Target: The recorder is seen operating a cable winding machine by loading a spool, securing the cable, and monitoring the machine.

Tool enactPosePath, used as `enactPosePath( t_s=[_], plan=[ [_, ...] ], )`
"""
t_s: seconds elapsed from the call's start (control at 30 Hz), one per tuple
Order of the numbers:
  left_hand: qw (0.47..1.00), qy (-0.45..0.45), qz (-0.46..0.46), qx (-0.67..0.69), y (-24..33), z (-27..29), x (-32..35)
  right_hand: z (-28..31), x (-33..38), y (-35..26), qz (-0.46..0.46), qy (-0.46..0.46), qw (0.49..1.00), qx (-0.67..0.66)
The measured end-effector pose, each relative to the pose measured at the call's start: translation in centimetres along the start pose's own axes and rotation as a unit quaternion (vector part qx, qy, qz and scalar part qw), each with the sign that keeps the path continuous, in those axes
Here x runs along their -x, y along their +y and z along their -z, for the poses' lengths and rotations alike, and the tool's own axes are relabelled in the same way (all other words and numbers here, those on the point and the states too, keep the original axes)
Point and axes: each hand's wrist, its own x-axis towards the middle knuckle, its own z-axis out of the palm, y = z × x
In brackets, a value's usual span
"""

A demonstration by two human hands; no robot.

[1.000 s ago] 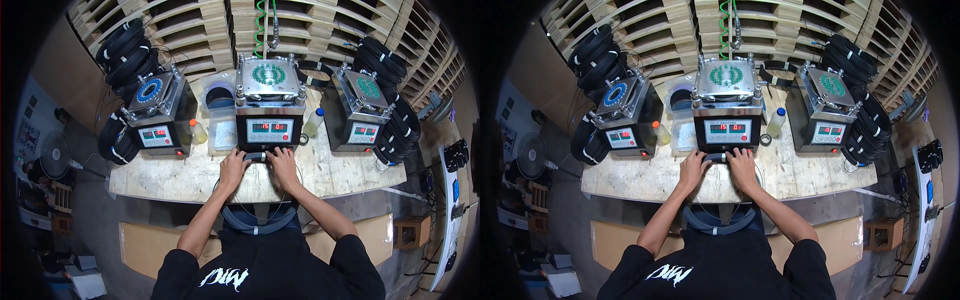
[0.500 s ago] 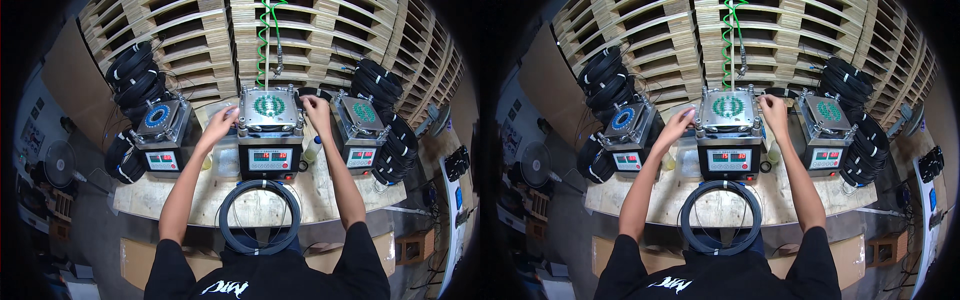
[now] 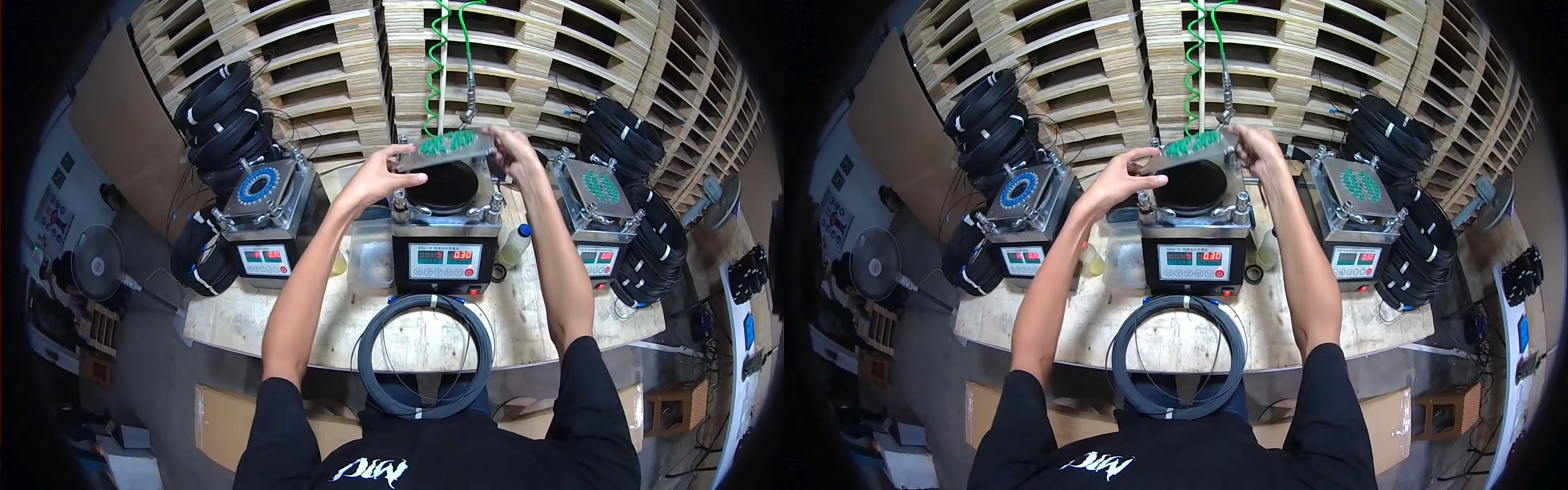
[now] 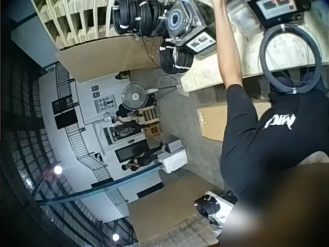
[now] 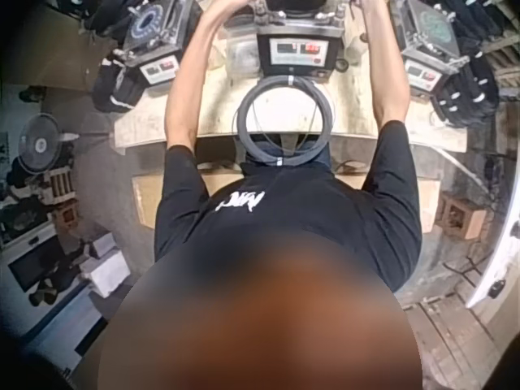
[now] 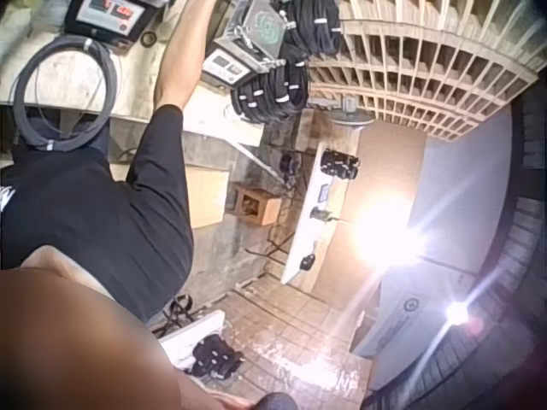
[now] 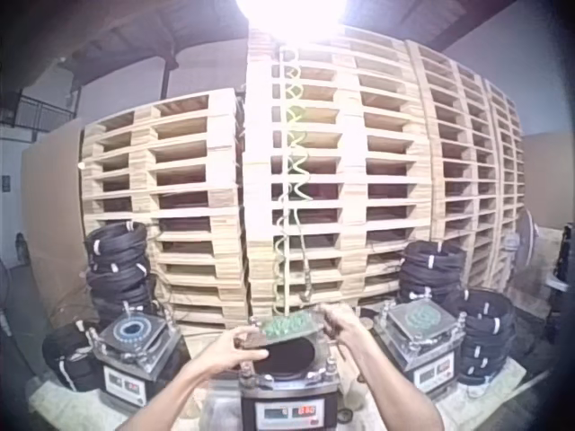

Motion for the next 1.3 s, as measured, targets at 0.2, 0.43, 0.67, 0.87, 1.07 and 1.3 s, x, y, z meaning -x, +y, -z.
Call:
enactPosePath(
  t_s=[0.2,0.43,0.67,0.87,1.07,1.3],
  plan=[
    [0.960,0.140,-0.198,-0.138,-3.9,-0.5,-2.7,-4.5,-2.3,-2.3,0.094,-0.003,0.995,-0.036],
    [0.954,0.201,-0.179,-0.131,-9.3,-1.4,-3.2,-10.5,-3.0,-1.9,0.129,0.032,0.987,0.094],
    [0.969,0.210,-0.111,-0.071,-11.8,-1.2,-5.3,-10.8,-5.4,-1.0,0.306,0.050,0.899,0.308],
    [0.980,0.167,-0.103,0.039,-13.4,-0.8,-5.3,-11.2,-5.7,0.7,0.349,-0.028,0.838,0.419],
    [0.965,0.252,-0.068,-0.024,-11.9,-1.1,-3.8,-6.5,-16.8,-2.6,0.284,0.023,0.874,0.394],
    [0.952,0.290,-0.099,-0.023,-13.5,-2.9,-5.1,-0.1,-29.3,2.1,0.091,-0.037,0.884,0.457]
  ],
)
